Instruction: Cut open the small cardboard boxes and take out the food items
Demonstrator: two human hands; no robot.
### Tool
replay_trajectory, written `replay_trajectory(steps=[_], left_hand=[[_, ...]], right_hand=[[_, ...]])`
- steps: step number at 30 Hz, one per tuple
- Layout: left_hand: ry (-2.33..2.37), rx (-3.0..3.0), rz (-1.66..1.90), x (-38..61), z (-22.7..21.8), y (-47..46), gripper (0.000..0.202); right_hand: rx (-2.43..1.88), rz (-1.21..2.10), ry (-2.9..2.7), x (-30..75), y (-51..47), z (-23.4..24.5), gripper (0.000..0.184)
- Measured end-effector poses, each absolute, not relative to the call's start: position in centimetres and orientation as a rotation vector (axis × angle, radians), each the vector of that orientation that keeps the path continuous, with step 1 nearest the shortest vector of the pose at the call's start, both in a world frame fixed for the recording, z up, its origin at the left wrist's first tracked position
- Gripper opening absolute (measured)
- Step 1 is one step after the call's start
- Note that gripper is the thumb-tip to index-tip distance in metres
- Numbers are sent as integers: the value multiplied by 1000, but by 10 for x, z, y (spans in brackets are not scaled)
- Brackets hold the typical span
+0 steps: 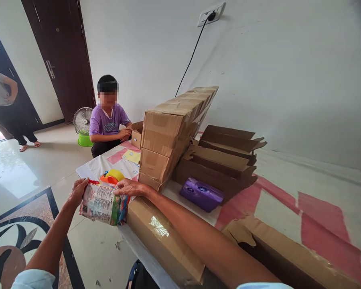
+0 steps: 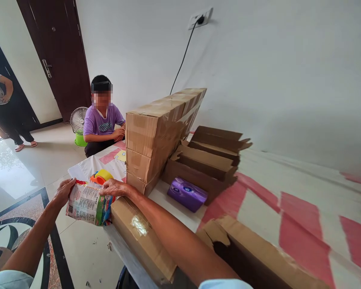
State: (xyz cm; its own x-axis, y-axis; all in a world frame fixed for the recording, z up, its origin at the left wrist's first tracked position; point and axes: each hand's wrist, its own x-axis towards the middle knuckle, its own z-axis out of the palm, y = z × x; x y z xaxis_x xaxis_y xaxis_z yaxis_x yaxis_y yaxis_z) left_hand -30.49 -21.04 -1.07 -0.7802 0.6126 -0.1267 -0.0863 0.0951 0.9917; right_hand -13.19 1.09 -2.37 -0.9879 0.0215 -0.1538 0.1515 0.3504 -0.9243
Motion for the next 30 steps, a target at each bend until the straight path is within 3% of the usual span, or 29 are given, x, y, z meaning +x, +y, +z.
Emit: replay_trajectory(steps=[11, 19, 26, 30], left_hand=[[1764, 627, 1711, -302, 12, -205, 60], [1762, 637, 1661, -305, 20, -193, 54], [1755, 584, 1685, -299, 18, -179, 52], [1760, 590, 1769, -294, 31, -188, 53]], right_hand=[[222, -1859, 2455, -126, 6, -12, 45], [428, -1871, 2565, -129, 6, -8, 37], [766, -1777, 2750, -126, 15, -9, 19], [668, -1789, 2743, -116, 14, 9, 25]])
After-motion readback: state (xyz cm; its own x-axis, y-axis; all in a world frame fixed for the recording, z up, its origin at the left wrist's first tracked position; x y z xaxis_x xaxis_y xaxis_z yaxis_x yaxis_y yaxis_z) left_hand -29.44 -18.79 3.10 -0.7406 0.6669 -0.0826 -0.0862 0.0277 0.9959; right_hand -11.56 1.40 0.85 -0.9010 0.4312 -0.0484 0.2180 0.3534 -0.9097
